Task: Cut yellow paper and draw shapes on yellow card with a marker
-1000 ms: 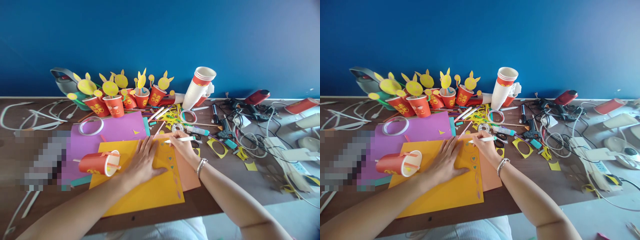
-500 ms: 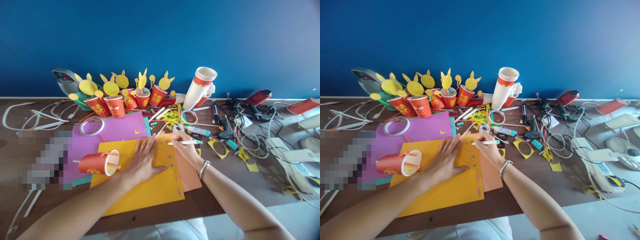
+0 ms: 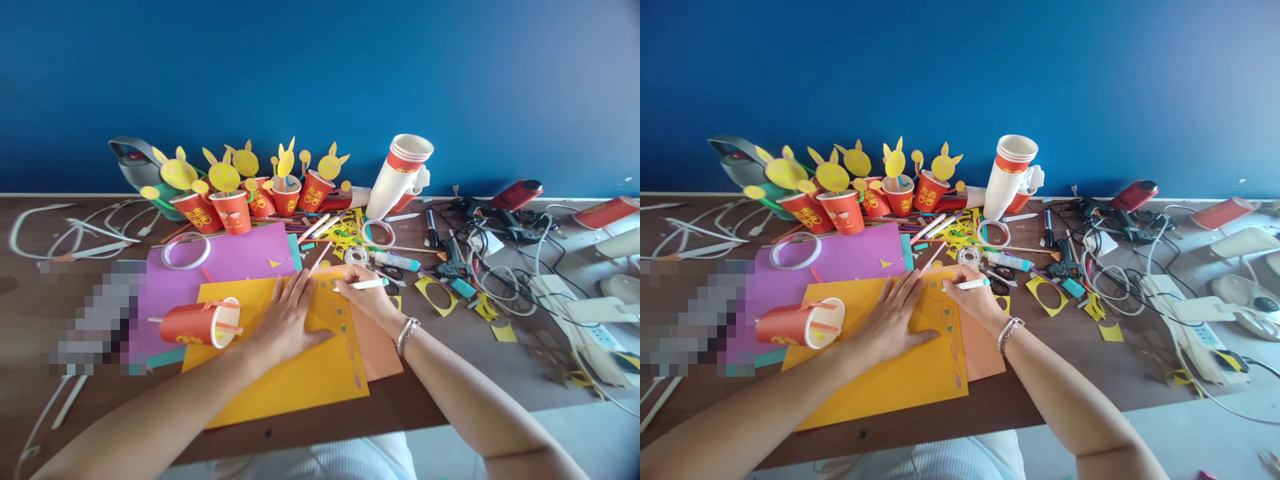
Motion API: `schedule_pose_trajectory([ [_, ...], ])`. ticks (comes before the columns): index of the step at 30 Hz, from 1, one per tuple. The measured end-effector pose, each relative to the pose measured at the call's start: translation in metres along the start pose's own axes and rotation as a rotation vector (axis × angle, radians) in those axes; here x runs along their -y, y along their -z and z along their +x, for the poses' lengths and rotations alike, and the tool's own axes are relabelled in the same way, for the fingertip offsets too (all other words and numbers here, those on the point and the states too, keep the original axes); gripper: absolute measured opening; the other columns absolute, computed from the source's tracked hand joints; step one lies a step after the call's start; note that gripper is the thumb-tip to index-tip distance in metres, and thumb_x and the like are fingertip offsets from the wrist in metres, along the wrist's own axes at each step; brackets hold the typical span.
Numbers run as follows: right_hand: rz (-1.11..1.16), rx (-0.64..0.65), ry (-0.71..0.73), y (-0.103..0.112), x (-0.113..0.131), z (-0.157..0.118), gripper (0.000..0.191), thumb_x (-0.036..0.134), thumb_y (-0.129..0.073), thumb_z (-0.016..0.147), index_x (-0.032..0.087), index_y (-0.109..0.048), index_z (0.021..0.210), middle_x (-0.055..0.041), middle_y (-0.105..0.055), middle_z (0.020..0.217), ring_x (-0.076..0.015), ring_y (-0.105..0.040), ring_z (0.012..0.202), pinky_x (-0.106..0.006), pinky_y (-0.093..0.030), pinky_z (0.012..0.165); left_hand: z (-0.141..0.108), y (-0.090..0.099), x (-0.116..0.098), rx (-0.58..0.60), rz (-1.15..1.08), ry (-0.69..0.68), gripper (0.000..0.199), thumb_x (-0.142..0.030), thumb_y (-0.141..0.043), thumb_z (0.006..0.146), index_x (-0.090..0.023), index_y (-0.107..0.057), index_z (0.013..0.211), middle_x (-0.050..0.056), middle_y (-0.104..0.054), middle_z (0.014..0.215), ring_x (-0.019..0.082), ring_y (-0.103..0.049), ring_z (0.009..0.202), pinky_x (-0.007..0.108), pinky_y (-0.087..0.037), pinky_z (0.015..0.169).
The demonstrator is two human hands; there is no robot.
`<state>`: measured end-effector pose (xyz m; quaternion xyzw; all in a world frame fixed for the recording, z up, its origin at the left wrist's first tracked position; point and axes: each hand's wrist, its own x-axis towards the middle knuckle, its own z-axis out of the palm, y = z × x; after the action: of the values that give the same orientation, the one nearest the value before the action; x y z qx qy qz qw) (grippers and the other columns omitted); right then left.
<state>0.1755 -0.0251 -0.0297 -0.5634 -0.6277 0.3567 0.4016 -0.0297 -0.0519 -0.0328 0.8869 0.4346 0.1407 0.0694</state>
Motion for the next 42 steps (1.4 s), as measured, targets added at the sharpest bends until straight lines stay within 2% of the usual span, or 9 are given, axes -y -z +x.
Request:
schedule_pose_trajectory([
  [3, -0.001, 0.019, 0.015, 0.0009, 0.0011, 0.0002, 0.022, 0.033, -0.060, 0.071, 0.019, -0.046, 0.063, 0.0019, -0.050, 0.060, -0.0113, -0.044, 0.055, -0.022, -0.034, 0.050, 0.0002, 0.0002, -0.0006, 0.004, 0.006, 0.007, 0.094, -0.068, -0.056, 0.073, -0.006, -0.031, 0.138, 0.024, -0.032, 0.144, 0.037, -0.025, 0.136, 0.058, -0.021, 0.109],
  [8, 0.027, 0.013, -0.037, 0.0007, 0.0035, 0.0015, 0.029, 0.039, -0.058, 0.074, 0.019, -0.043, 0.059, 0.0011, -0.050, 0.057, -0.0117, -0.045, 0.053, -0.023, -0.033, 0.050, 0.0005, 0.0003, -0.0007, 0.022, 0.014, 0.012, 0.095, -0.070, -0.054, 0.073, -0.005, -0.031, 0.138, 0.024, -0.030, 0.146, 0.037, -0.025, 0.137, 0.057, -0.021, 0.110],
  [12, -0.005, -0.016, -0.030, -0.0002, 0.0028, 0.0014, 0.025, 0.035, -0.059, 0.069, 0.019, -0.042, 0.060, 0.0029, -0.047, 0.056, -0.0105, -0.041, 0.052, -0.022, -0.032, 0.048, 0.0004, 0.0003, -0.0005, 0.035, 0.023, 0.015, 0.095, -0.071, -0.052, 0.073, -0.004, -0.032, 0.137, 0.024, -0.029, 0.146, 0.036, -0.024, 0.137, 0.057, -0.021, 0.110],
  [20, -0.066, -0.045, -0.009, -0.0027, -0.0003, 0.0012, 0.026, 0.033, -0.053, 0.071, 0.019, -0.038, 0.055, 0.0031, -0.045, 0.052, -0.0101, -0.040, 0.050, -0.021, -0.031, 0.046, 0.0006, -0.0001, -0.0001, 0.026, 0.006, 0.016, 0.094, -0.071, -0.052, 0.073, -0.006, -0.031, 0.138, 0.023, -0.030, 0.146, 0.036, -0.023, 0.137, 0.057, -0.019, 0.110],
  [25, -0.053, -0.007, -0.037, -0.0039, -0.0019, 0.0005, 0.028, 0.034, -0.054, 0.073, 0.019, -0.038, 0.056, 0.0030, -0.046, 0.052, -0.0103, -0.042, 0.050, -0.021, -0.032, 0.046, 0.0003, 0.0001, 0.0000, 0.022, -0.006, 0.014, 0.094, -0.070, -0.053, 0.073, -0.008, -0.029, 0.140, 0.023, -0.029, 0.146, 0.036, -0.023, 0.138, 0.057, -0.019, 0.110],
  [42, -0.038, -0.011, -0.039, -0.0043, -0.0026, -0.0003, 0.027, 0.034, -0.056, 0.072, 0.018, -0.040, 0.056, 0.0031, -0.045, 0.054, -0.0098, -0.040, 0.050, -0.021, -0.030, 0.046, 0.0008, 0.0003, -0.0002, 0.026, 0.007, 0.015, 0.093, -0.070, -0.054, 0.073, -0.007, -0.031, 0.139, 0.023, -0.030, 0.146, 0.037, -0.024, 0.137, 0.057, -0.020, 0.110],
])
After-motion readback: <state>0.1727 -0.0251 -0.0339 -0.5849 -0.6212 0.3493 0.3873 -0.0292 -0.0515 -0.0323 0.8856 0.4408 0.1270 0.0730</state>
